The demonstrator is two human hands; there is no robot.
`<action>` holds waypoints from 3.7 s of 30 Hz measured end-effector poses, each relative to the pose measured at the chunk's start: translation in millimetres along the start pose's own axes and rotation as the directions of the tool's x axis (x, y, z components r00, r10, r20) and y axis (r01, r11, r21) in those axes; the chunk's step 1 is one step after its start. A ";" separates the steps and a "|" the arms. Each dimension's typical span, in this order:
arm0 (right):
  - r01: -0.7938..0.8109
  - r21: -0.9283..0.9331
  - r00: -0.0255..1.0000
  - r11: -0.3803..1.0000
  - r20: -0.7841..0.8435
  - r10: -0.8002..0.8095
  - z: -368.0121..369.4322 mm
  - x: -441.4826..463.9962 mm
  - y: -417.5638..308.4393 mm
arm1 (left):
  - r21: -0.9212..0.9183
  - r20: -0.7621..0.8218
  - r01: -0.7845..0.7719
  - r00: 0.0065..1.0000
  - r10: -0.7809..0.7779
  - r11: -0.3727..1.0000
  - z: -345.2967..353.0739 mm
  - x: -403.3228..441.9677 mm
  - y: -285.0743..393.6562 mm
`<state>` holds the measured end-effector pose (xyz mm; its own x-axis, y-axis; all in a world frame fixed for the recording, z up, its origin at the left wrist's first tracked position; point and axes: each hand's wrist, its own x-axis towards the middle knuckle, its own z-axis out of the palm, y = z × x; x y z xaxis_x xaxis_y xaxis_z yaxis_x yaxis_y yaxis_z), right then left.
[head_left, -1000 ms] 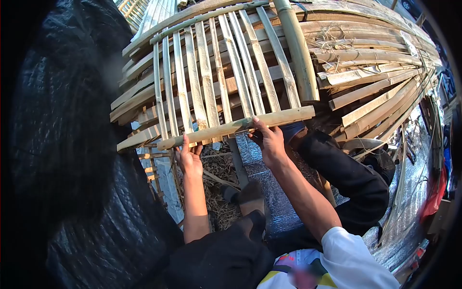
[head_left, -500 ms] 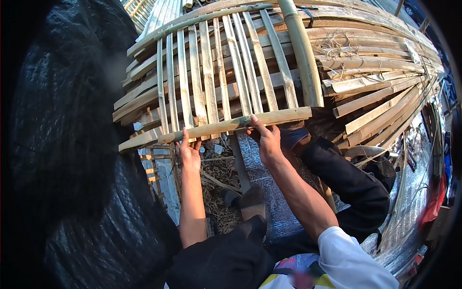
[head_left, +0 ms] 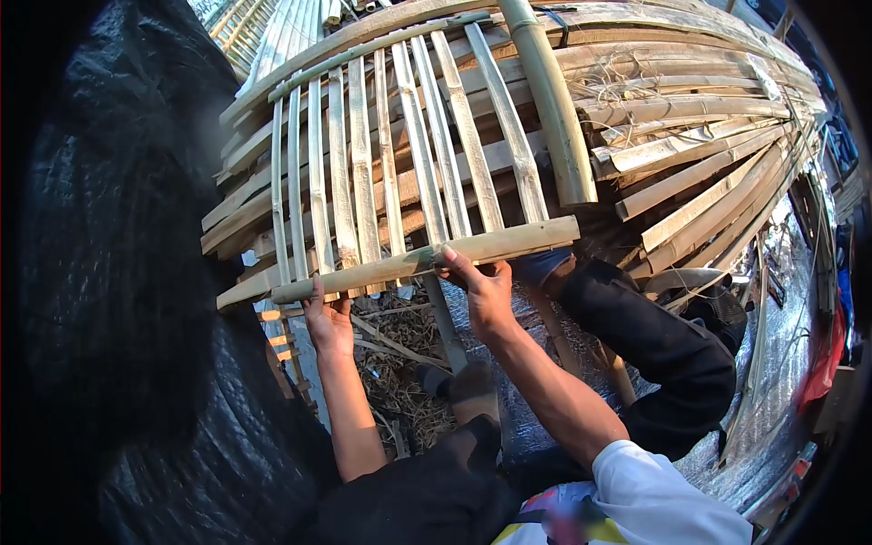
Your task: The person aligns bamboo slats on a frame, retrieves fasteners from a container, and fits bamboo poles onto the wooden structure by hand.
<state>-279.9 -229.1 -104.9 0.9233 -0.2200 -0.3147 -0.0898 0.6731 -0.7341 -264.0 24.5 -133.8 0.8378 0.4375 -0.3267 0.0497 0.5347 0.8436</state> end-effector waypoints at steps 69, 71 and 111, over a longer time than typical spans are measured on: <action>-0.245 -0.515 0.969 0.821 -0.113 0.218 7.7 134.4 -35.4 | 0.589 -0.128 0.151 0.987 -0.093 0.794 78.5 93.7 16.7; -0.197 -0.529 0.980 0.825 -0.082 0.182 5.7 131.4 -35.5 | 0.603 -0.110 0.143 0.989 -0.096 0.785 77.4 94.4 16.5; -0.326 -0.910 0.815 -0.255 -0.133 -0.564 -442.2 -333.3 -89.7 | 0.792 0.607 -0.587 0.789 -0.102 0.170 67.0 -66.2 205.0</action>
<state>-744.7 -528.3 -200.2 0.7532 -0.6532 0.0776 -0.6178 -0.7429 -0.2578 -272.8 56.7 89.4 0.9854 -0.1479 -0.0848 -0.0529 -0.7381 0.6726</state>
